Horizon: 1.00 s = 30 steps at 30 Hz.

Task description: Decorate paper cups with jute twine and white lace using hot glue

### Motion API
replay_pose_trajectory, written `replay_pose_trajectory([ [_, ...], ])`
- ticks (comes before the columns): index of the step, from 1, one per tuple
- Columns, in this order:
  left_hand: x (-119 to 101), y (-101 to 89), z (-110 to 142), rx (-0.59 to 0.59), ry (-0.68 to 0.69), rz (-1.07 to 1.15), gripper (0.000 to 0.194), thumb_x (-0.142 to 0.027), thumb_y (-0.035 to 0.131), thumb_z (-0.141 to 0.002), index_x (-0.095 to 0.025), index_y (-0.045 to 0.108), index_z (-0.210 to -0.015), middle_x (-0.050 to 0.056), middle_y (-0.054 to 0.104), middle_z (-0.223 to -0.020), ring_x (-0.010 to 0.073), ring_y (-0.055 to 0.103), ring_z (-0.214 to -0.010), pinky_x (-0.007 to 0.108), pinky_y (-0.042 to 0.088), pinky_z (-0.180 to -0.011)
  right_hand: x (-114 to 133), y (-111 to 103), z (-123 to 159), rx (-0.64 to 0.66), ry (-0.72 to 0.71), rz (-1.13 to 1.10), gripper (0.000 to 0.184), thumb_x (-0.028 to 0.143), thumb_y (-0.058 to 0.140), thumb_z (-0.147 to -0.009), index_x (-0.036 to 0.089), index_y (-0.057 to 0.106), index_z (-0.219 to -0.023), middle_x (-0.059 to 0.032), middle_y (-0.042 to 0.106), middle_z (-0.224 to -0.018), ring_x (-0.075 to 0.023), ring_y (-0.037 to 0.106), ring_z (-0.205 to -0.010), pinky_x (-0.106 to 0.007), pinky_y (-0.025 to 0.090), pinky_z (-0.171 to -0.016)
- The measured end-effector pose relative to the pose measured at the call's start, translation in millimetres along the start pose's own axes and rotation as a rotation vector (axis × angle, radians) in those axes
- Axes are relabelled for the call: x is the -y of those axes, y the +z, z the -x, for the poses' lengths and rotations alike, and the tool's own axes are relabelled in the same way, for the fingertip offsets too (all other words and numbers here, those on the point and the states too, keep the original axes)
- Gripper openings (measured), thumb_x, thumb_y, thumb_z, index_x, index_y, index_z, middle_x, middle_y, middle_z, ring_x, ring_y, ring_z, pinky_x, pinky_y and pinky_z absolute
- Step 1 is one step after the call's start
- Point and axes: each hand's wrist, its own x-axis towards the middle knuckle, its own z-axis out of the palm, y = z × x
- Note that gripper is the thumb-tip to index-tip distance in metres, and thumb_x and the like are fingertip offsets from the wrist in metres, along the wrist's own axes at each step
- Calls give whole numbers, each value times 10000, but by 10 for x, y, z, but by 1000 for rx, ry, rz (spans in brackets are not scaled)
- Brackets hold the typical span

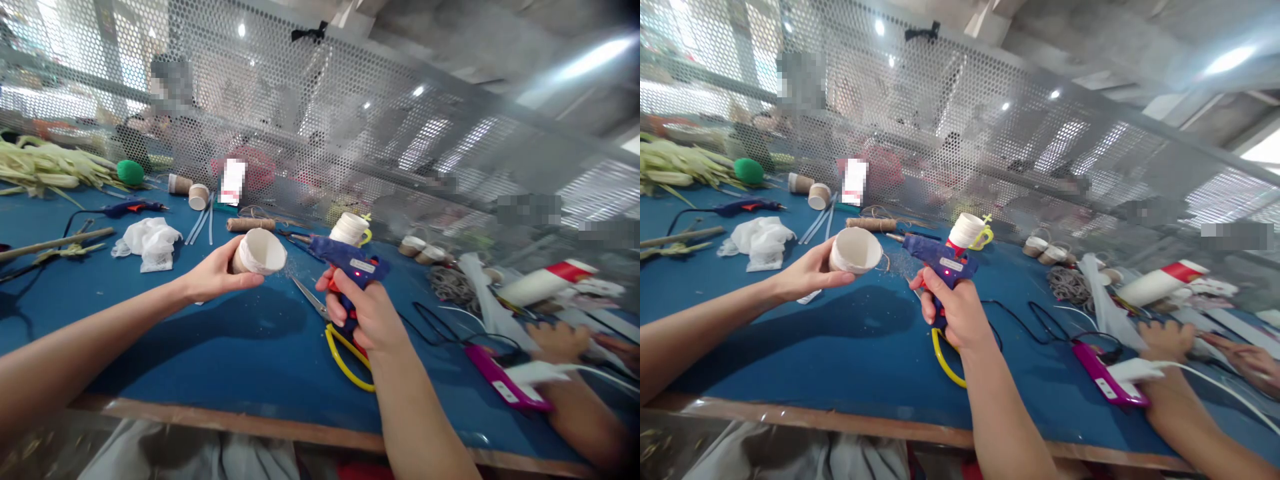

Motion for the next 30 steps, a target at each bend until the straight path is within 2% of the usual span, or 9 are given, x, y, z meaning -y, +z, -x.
replay_pose_trajectory([
  [4,13,42,6,-22,18,102,736,-364,726,-636,-119,379,-1236,143,547,-1180,262,533,-1054,366,428,-895,-54,143,-45,22,157,-223,322,443,737,-605,154,611,-674,15,609,-620,-5,305,-325,-164,240,-291],
  [8,14,82,11,-25,17,130,741,-325,735,-617,-118,369,-1227,155,536,-1202,258,533,-1072,350,441,-885,-84,222,-57,63,271,-338,316,430,746,-584,157,609,-666,34,586,-599,3,247,-333,-148,204,-292],
  [13,3,86,15,-46,12,111,740,-328,737,-609,-126,369,-1219,151,538,-1203,254,530,-1087,345,441,-892,-93,222,-60,74,309,-383,293,418,731,-598,170,596,-677,45,560,-594,-3,203,-341,-148,168,-292],
  [18,2,92,20,-50,21,107,723,-326,734,-616,-129,370,-1210,147,533,-1204,251,518,-1105,329,434,-901,-97,242,-43,104,309,-374,299,424,730,-606,169,594,-685,49,551,-593,0,208,-339,-145,181,-297],
  [24,20,79,16,-56,45,77,693,-321,723,-635,-127,373,-1200,143,535,-1191,247,522,-1088,338,430,-899,-147,236,-16,68,175,-211,318,465,685,-660,162,596,-703,22,591,-588,-14,297,-323,-169,249,-308],
  [30,8,33,-2,-74,30,-64,644,-354,720,-629,-129,404,-1142,116,559,-1123,239,542,-1020,353,438,-881,-117,202,20,-67,-38,289,321,452,609,-746,142,619,-663,38,473,-373,-81,412,-336,-222,354,-373],
])
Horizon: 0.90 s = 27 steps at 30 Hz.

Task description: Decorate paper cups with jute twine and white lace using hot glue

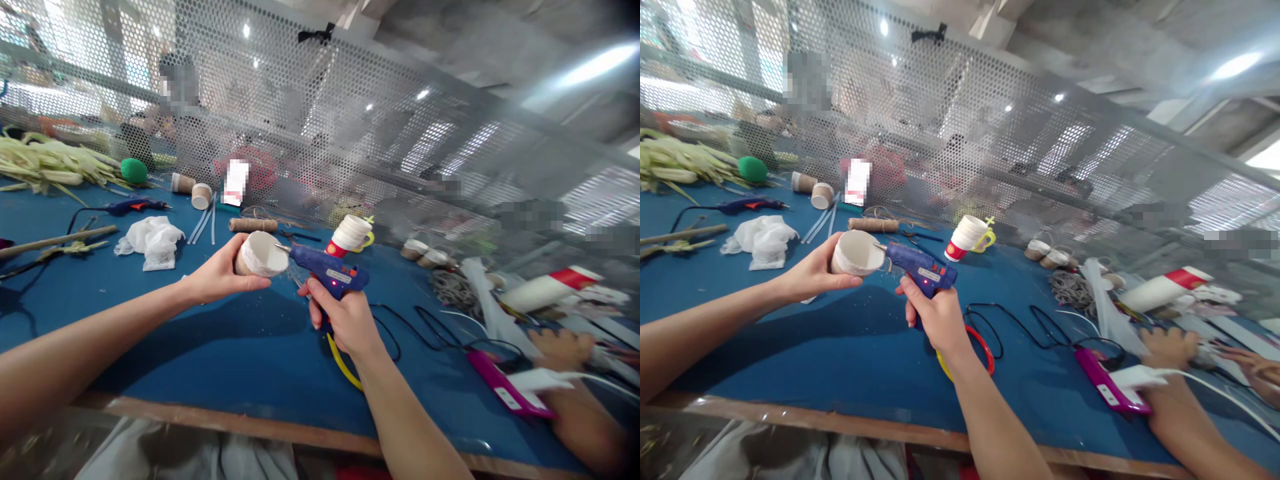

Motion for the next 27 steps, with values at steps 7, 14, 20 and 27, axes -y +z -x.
replay_pose_trajectory([
  [7,15,-17,-10,0,-16,-180,601,-394,709,-623,-151,421,-1091,64,568,-998,215,561,-911,341,470,-786,40,-67,-4,-36,11,354,347,482,595,-723,154,603,-608,25,494,-361,-98,462,-320,-230,413,-390],
  [14,-6,-15,-13,58,-14,-263,626,-415,713,-599,-143,422,-1082,69,572,-1004,221,555,-917,336,463,-800,128,-236,-20,139,-20,267,325,464,588,-751,148,600,-676,45,476,-369,-90,444,-341,-229,411,-402],
  [20,-44,-28,-12,92,-1,-205,611,-399,718,-595,-142,438,-1073,72,576,-995,215,553,-901,336,466,-796,96,-317,-57,158,-34,264,333,464,586,-759,140,602,-687,45,467,-372,-84,435,-341,-234,407,-405],
  [27,-40,-41,-17,107,9,-213,601,-394,725,-588,-140,443,-1055,65,570,-971,210,551,-887,323,466,-784,154,-305,-3,186,-16,292,317,455,604,-739,142,601,-686,44,475,-383,-81,435,-347,-233,409,-409],
])
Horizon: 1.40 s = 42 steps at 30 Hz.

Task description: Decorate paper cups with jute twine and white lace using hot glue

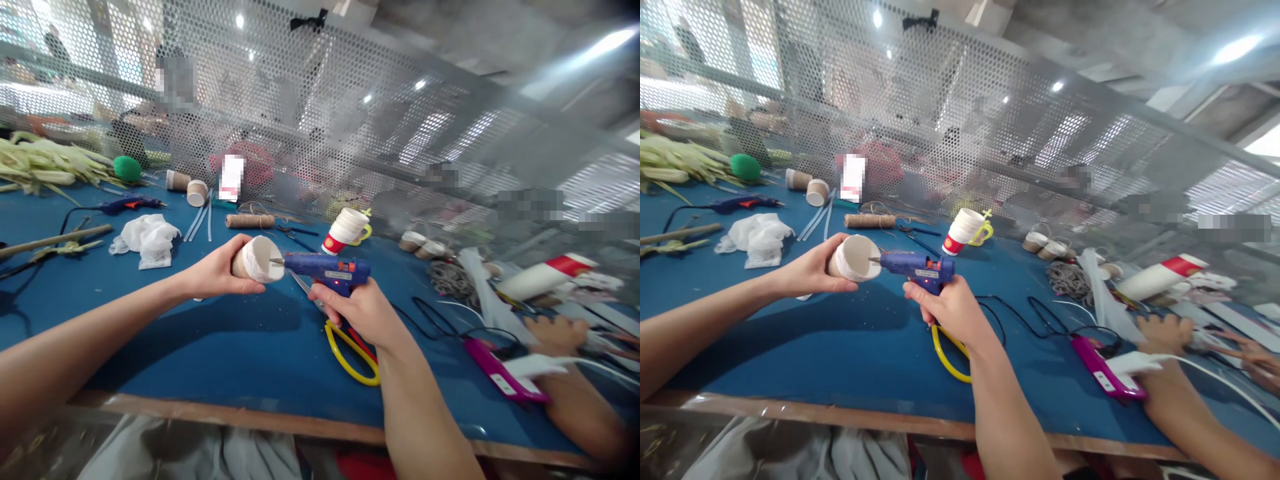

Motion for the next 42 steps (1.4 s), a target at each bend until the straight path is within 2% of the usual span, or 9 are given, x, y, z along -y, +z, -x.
replay_pose_trajectory([
  [3,-16,-2,0,0,-9,-33,603,-411,721,-588,-133,447,-1048,65,575,-954,213,559,-871,323,471,-764,20,-9,36,-114,-48,11,311,450,585,-754,147,596,-685,44,470,-381,-90,443,-348,-242,417,-417],
  [7,-31,5,9,-27,-33,-74,600,-446,715,-586,-146,458,-1038,56,589,-936,213,569,-852,326,474,-743,35,5,70,-255,-21,145,316,447,600,-733,172,566,-581,18,502,-384,-115,491,-364,-254,444,-435],
  [18,-27,13,15,-66,-35,-95,593,-454,713,-585,-151,467,-1032,52,599,-928,212,577,-838,334,479,-727,56,100,61,-259,-26,250,308,414,627,-708,210,519,-505,27,494,-362,-121,481,-336,-253,446,-414],
  [42,-28,-1,19,-72,-35,-125,592,-461,710,-581,-150,463,-1021,49,596,-919,201,574,-821,326,477,-711,57,85,68,-285,-20,267,288,444,627,-692,182,595,-578,34,501,-363,-124,481,-319,-249,423,-394],
])
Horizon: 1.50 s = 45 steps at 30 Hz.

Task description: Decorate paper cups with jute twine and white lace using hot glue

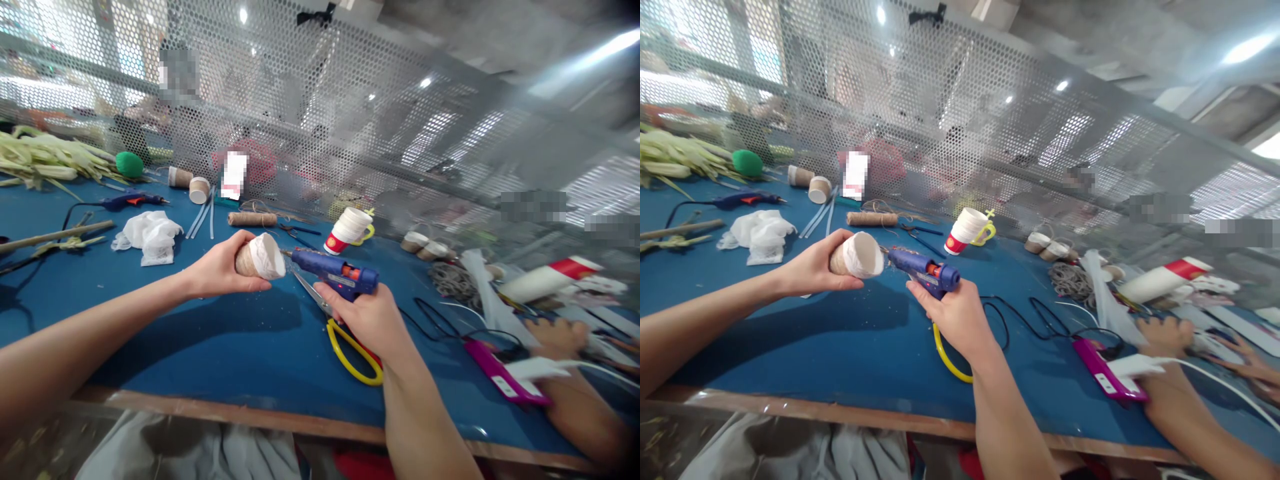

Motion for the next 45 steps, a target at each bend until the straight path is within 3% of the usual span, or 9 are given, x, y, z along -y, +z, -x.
replay_pose_trajectory([
  [37,-4,-50,-27,-56,62,-98,587,-449,714,-583,-160,454,-1022,70,591,-974,219,577,-864,353,475,-761,6,-27,25,32,27,28,322,454,622,-688,193,534,-521,22,522,-379,-131,495,-332,-253,426,-398],
  [45,18,-29,-15,-17,90,-92,615,-459,718,-582,-144,452,-1038,76,588,-984,215,577,-865,337,474,-757,5,-10,10,5,43,-7,323,453,635,-674,193,525,-515,26,502,-365,-133,485,-323,-250,401,-362],
])
